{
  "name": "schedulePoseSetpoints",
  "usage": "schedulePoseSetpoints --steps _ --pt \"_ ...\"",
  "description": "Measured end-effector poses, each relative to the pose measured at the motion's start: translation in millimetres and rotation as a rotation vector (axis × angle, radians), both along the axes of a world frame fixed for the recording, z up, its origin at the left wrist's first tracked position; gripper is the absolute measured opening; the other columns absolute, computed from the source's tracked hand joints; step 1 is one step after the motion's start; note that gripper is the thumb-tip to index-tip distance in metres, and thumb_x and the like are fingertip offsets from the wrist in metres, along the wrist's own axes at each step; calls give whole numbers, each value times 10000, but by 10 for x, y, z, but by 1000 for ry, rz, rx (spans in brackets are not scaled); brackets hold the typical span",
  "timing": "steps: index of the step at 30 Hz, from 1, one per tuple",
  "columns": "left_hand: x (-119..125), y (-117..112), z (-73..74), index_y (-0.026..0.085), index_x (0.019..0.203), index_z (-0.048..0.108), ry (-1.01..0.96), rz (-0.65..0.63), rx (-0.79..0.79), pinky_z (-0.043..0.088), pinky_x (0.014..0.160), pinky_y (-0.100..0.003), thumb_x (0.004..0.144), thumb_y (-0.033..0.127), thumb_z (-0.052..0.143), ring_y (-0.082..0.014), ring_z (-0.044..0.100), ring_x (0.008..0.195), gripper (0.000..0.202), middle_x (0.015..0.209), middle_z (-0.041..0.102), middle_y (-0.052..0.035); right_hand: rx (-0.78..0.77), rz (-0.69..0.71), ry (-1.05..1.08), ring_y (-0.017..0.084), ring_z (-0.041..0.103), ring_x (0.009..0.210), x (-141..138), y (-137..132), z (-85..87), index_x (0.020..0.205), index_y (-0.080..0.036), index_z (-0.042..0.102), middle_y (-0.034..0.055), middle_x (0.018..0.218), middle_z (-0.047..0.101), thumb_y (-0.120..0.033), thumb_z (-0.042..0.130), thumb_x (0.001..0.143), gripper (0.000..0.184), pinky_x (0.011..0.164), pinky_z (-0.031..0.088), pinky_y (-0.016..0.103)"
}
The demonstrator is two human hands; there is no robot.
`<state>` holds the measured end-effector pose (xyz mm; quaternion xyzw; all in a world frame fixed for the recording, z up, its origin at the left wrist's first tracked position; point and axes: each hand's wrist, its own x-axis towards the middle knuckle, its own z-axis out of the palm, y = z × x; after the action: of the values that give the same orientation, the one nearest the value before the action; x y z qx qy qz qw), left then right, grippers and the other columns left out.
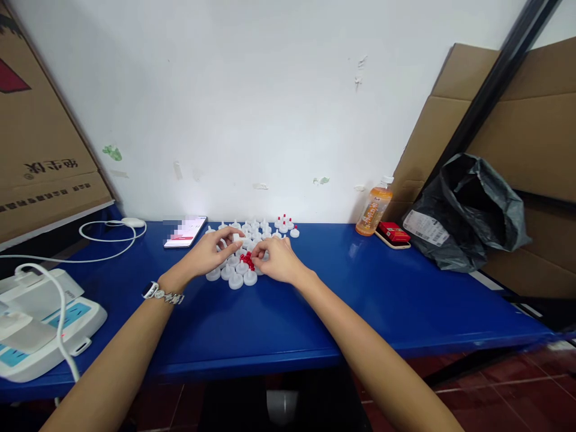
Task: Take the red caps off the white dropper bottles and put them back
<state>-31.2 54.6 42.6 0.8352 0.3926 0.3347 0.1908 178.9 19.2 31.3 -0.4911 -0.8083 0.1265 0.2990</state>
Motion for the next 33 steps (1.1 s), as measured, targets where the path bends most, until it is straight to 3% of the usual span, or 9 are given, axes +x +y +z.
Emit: schedulePoseSetpoints --steps 7,12,16,20,23,26,30,33 --pt "20 -8 11 213 1109 643 12 4 -12 467 692 -302 911 446 544 -169 599 742 321 831 629 -16 63 48 -220 214 479 918 62 -76 11 890 -253 746 26 867 562 -318 724 814 103 858 275 366" --pt "24 0 -6 209 1112 643 27 -4 -3 467 687 -300 911 440 540 -170 594 736 323 824 627 -19 119 31 -188 197 469 900 -10 29 -85 853 -235 744 27 857 559 -297 677 874 94 829 270 350" --pt "16 15 -20 215 1141 641 46 -6 -3 472 691 -302 916 455 534 -168 593 728 346 831 633 -20 143 -9 -12 181 496 878 -16 112 -129 814 -223 733 15 820 598 -281 685 865 90 840 298 346" --pt "56 -11 -15 233 1180 641 54 -7 31 479 728 -314 896 483 568 -187 612 809 385 923 671 -42 94 -67 380 143 527 721 16 131 -101 912 -195 692 -8 732 604 -361 590 912 195 708 379 284" --pt "134 -64 -17 240 1229 611 33 -22 42 484 742 -321 880 496 594 -196 623 850 433 994 688 -53 -21 -6 622 126 524 619 11 115 -80 951 -182 660 -19 692 611 -455 583 896 289 600 392 255" --pt "222 -115 -28 231 1241 578 -12 -14 52 494 756 -331 857 504 628 -207 640 883 474 1025 698 -62 -94 51 779 132 581 640 11 123 -59 876 -175 657 -1 709 651 -458 673 812 291 612 436 253" --pt "306 -136 -24 227 1202 572 -51 -17 87 493 776 -339 880 474 612 -214 644 940 409 1090 702 -66 -105 12 871 151 619 658 143 236 18 830 -167 665 17 691 669 -439 714 753 286 642 477 269" --pt "331 -121 4 229 1152 602 -82 52 129 481 773 -332 910 442 577 -198 630 905 323 1091 700 -51 4 -98 764 153 616 655 323 418 91 828 -157 674 24 684 668 -389 681 771 239 632 468 268"
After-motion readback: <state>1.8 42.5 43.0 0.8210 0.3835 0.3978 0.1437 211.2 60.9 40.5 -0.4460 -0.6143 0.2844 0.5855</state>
